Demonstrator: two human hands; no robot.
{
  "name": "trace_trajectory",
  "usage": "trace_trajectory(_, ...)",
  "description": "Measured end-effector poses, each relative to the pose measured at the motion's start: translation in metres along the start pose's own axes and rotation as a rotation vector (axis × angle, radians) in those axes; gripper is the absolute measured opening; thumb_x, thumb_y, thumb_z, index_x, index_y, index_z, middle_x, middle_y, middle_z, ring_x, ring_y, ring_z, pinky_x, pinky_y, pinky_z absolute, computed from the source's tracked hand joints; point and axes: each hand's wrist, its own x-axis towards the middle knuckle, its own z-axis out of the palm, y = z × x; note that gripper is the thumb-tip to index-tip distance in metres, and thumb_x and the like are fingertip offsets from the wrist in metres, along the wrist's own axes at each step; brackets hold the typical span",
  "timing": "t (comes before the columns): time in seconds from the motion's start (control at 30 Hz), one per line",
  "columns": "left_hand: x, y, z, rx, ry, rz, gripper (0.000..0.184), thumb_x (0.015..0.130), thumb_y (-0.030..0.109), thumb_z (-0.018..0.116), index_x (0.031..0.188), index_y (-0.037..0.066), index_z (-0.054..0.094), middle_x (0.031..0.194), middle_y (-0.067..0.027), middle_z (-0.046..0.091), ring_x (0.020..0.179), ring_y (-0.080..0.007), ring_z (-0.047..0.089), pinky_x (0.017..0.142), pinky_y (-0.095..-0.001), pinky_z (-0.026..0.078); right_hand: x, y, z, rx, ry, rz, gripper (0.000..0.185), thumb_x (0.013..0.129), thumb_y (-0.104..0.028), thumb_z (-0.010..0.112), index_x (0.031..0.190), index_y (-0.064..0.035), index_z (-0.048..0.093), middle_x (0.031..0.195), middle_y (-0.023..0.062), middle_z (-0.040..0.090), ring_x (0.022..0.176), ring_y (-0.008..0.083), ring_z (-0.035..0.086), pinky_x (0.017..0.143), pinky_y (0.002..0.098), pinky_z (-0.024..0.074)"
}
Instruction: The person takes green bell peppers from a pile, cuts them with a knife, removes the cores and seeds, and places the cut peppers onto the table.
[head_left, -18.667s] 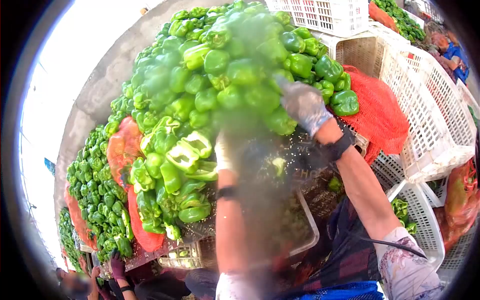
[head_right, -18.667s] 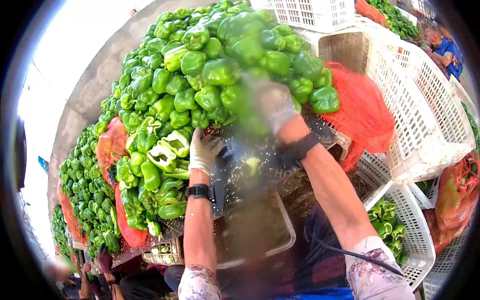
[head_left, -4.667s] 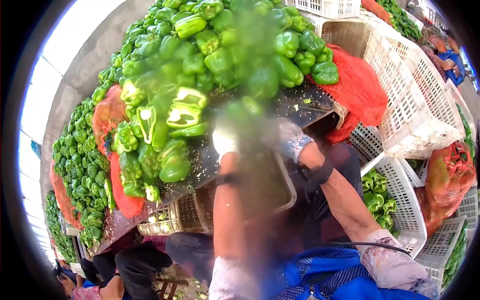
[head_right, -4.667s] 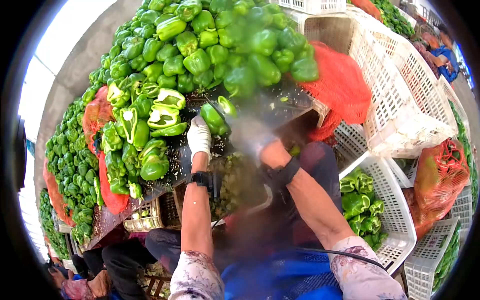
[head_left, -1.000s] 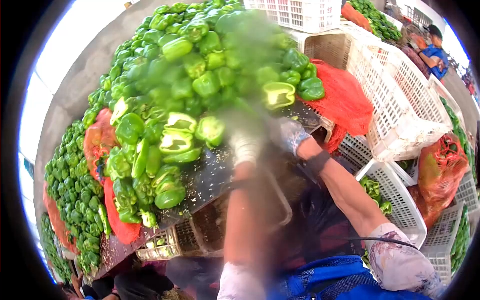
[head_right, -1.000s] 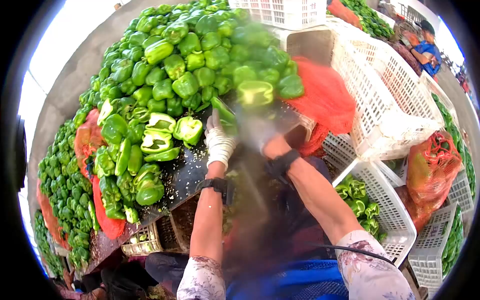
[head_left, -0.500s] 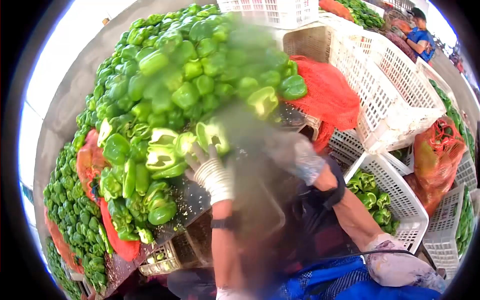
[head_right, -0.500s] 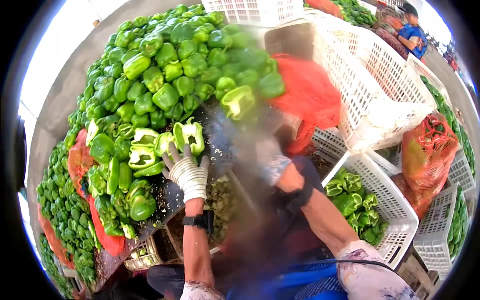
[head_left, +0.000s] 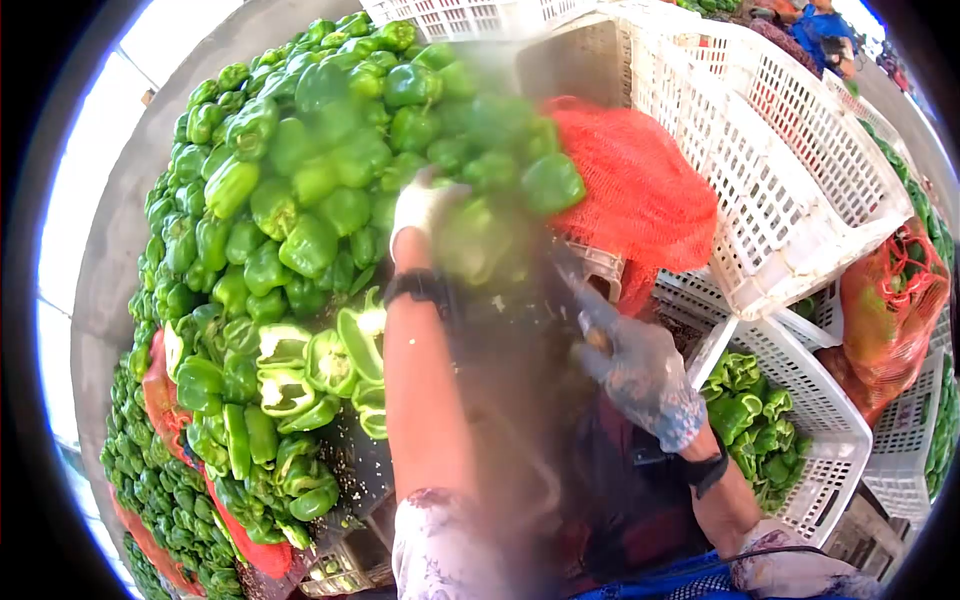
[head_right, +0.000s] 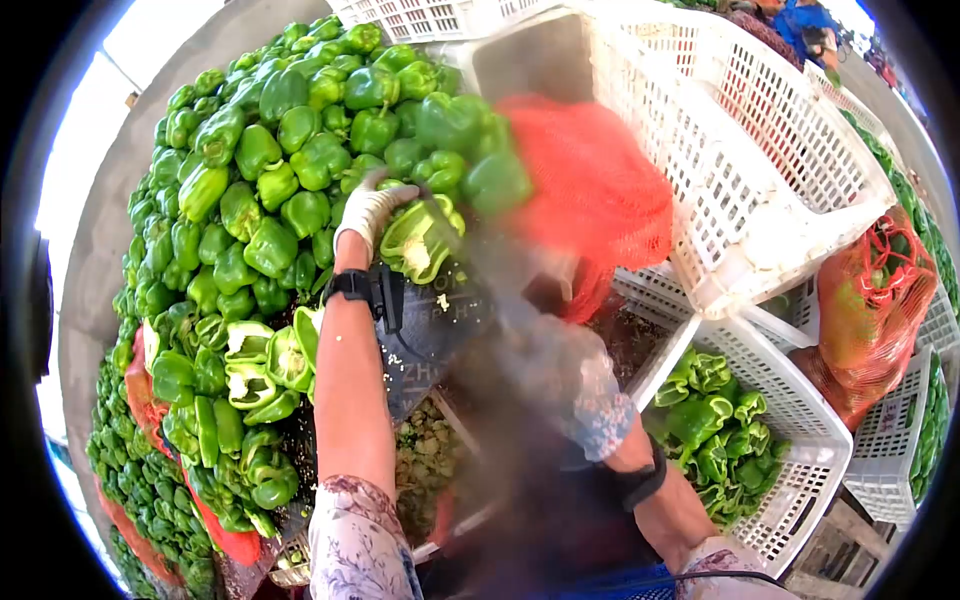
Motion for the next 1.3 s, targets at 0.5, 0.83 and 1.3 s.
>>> trace_trajectory(0.5,-0.154,-0.017,-0.056,-0.723,0.256,-0.045,0.064,0.074,0.028,0.064,0.133,0.018,0.041,0.124,-0.012,0.049,0.106,-0.0319,0.054,0.073,-0.0505,0.053,-0.008,-0.013,0.031,0.071,-0.2,-0.011,0.059,0.086,-0.024,0.058,0.143,-0.0248,0.042,0.072,0.0199,0.055,0.058,0.0309,0.056,0.059,0.0389,0.047)
trace_trajectory(0.83,-0.268,0.025,-0.021,0.437,0.33,0.029,0.04,0.098,0.027,0.048,0.13,0.002,0.047,0.117,-0.0186,0.058,0.101,-0.0241,0.054,0.093,-0.0338,0.043,-0.032,-0.043,0.03,0.082,-0.003,-0.329,0.059,0.085,-0.021,0.059,0.142,-0.0217,0.044,0.079,0.0235,0.057,0.068,0.0344,0.062,0.065,0.0407,0.0487)
trace_trajectory(1.3,-0.268,0.026,-0.042,0.324,0.239,-0.064,0.036,0.097,0.022,0.048,0.126,0.001,0.051,0.108,-0.0236,0.062,0.095,-0.0308,0.057,0.089,-0.0374,0.044,-0.007,-0.063,0.062,-0.226,-0.046,-0.543,0.042,0.085,-0.016,0.057,0.127,-0.0108,0.054,0.1,0.0196,0.062,0.082,0.0354,0.064,0.068,0.0435,0.052)
